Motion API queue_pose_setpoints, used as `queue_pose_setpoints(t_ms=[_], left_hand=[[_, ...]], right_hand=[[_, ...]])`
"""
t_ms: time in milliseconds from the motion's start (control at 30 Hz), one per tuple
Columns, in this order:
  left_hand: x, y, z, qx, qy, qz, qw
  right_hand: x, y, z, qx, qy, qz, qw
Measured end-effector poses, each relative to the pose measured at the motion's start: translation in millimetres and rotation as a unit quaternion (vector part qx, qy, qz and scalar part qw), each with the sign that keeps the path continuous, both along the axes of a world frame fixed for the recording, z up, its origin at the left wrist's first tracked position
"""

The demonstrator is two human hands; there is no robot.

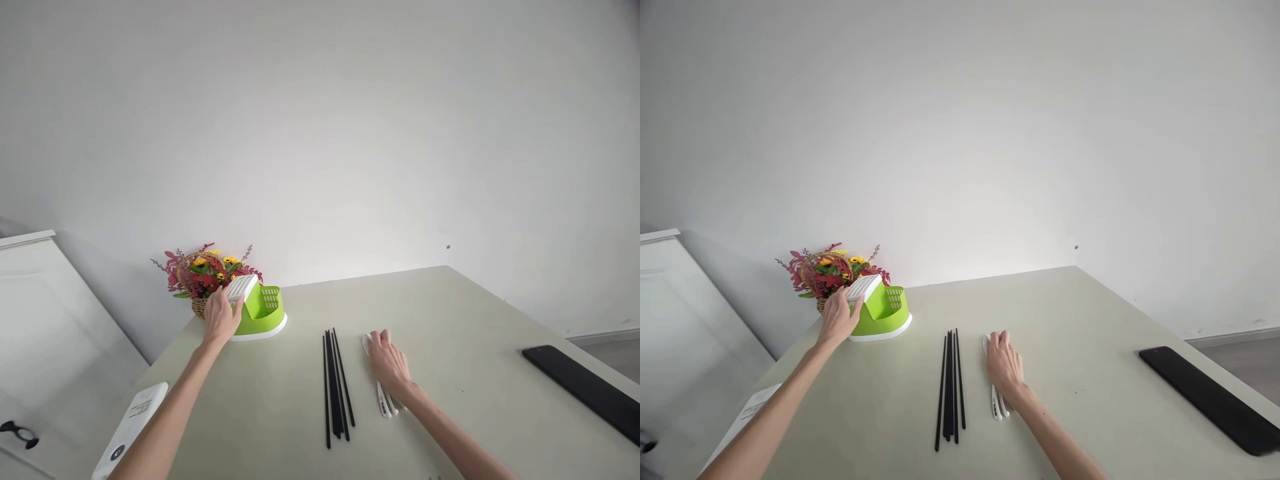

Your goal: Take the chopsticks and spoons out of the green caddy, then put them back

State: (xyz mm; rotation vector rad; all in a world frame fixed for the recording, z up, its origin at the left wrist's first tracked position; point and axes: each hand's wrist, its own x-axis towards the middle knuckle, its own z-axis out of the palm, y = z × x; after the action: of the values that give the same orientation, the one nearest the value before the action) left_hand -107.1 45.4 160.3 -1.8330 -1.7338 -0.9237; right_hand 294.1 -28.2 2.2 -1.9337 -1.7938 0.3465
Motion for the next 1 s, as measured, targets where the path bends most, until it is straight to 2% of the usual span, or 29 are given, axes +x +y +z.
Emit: queue_pose_setpoints(t_ms=[133, 267, 467, 700, 867, 1000], left_hand=[[-11.2, -8.4, -1.8, -0.102, -0.018, -0.016, 0.995], [7.7, -16.5, 5.3, -0.149, -0.042, 0.003, 0.988], [57.2, -5.8, 10.3, -0.192, -0.036, -0.004, 0.981], [135.7, 17.0, 11.4, -0.218, -0.021, -0.058, 0.974], [186.0, 21.7, 10.7, -0.247, -0.025, -0.105, 0.963], [211.6, 19.1, 7.5, -0.260, -0.025, -0.132, 0.956]], right_hand=[[-4.1, -0.2, 3.4, -0.001, -0.031, 0.002, 1.000], [-3.7, 0.8, 3.3, 0.004, -0.037, -0.004, 0.999], [3.0, -1.4, 1.6, 0.013, -0.015, -0.010, 1.000], [30.6, -15.0, -2.1, 0.044, 0.077, -0.004, 0.996], [61.9, -32.2, -12.9, 0.071, 0.142, -0.009, 0.987], [75.4, -41.1, -26.7, 0.115, 0.235, -0.007, 0.965]])
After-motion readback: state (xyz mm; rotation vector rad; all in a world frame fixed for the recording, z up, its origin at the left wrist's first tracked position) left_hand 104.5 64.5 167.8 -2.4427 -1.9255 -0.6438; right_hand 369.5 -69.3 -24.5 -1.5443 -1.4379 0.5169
